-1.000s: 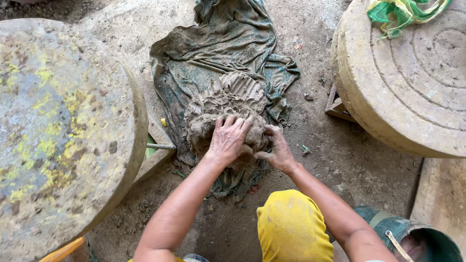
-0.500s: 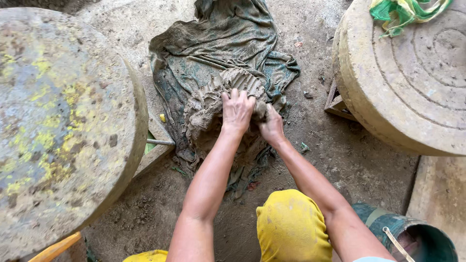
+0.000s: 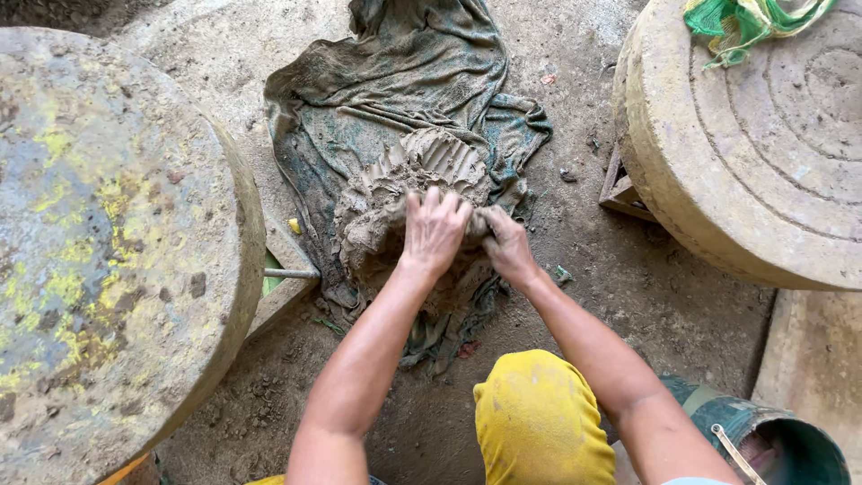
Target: The person kneads a large mass of clay by hand on a fabric-covered surface, repeatedly folding, pressing, and pushing the clay.
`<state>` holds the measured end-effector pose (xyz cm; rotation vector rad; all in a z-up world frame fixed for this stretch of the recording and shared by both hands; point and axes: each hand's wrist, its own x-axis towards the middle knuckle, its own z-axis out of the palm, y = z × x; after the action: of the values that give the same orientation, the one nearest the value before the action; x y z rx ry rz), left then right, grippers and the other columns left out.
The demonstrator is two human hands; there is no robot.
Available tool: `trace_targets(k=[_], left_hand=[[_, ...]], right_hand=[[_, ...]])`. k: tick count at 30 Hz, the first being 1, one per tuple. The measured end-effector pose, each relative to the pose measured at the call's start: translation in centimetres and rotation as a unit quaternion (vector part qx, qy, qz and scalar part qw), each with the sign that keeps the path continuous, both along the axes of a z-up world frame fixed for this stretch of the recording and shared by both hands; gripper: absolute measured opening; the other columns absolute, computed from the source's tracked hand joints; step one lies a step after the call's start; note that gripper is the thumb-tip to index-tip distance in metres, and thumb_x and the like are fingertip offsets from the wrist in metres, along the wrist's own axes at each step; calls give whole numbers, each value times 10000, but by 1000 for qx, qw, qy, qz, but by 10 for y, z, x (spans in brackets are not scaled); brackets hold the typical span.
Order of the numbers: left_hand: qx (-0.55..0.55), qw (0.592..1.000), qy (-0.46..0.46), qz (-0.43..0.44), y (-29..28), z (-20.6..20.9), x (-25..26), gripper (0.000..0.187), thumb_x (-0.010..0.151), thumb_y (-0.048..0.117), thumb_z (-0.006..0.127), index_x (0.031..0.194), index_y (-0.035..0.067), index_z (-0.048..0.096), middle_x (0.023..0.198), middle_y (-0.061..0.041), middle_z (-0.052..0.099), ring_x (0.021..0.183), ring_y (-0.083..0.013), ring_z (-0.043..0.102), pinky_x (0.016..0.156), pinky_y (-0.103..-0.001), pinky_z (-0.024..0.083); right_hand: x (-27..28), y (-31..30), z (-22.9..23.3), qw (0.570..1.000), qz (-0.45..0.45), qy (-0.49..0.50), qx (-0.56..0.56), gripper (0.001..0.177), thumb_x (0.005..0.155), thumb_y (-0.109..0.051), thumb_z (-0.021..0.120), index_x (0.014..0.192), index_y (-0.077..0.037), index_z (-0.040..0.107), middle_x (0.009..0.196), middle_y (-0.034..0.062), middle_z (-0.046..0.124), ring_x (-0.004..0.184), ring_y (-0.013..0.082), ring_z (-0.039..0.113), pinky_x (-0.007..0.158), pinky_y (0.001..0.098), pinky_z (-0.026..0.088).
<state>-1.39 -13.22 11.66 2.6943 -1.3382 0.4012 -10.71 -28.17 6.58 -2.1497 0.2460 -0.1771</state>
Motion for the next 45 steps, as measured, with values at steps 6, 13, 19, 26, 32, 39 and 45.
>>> trace_targets(k=[6,13,19,26,32,39,45], left_hand=[[21,995,28,92,-24,-3,18,121,857,101,736,941,187,722,971,-33,709,950,-215,607,916,-458,422],[8,993,108,52,9,1,-14,431,900,183,742,1280,162,540,1052,-64,689,992,-238,601,943,-475,418],[-12,987,104,120,-17,-18,33,1073,831,-14,685,1624,201,-5,1186,-76,677,1064,-273,612,916,-496,425],[-85,987,119,73,4,-11,12,1008,916,298,729,1616,313,4,1629,-317,96,1266,-350,525,983,-553,425],[-195,980,7,33,42,-38,-72,831,1052,499,600,1674,307,84,1702,-273,-12,1578,-425,158,1328,-545,132],[-184,974,-67,118,38,-59,-24,578,994,572,495,1427,189,497,1391,-179,501,1301,-331,472,1055,-562,330],[-67,982,-55,166,14,-46,27,113,984,287,629,1060,234,693,1068,-21,645,1125,-235,564,935,-502,365]], right_hand=[[23,-10,5,998,-44,-13,41,583,798,168,532,1325,-61,630,1325,155,679,1223,297,634,1111,417,477],[-8,-15,37,972,14,131,193,505,902,76,484,1358,-113,594,1327,106,682,1197,275,677,1093,428,521],[-17,3,62,895,-148,116,405,660,816,41,605,1403,-173,391,1425,145,470,1250,404,565,989,581,576],[14,6,16,997,-71,21,1,429,1010,-136,661,1417,-74,542,1341,244,584,1132,376,579,833,540,521],[68,-23,-26,971,-114,185,98,532,935,-32,542,1459,-124,544,886,157,766,583,154,608,552,349,604],[59,-23,-46,964,-133,173,151,391,993,-337,637,1295,-89,624,959,86,729,697,132,652,753,392,591],[-7,-11,-6,972,-150,-104,151,344,992,-250,661,1290,-107,565,1296,76,539,1176,211,584,931,402,581]])
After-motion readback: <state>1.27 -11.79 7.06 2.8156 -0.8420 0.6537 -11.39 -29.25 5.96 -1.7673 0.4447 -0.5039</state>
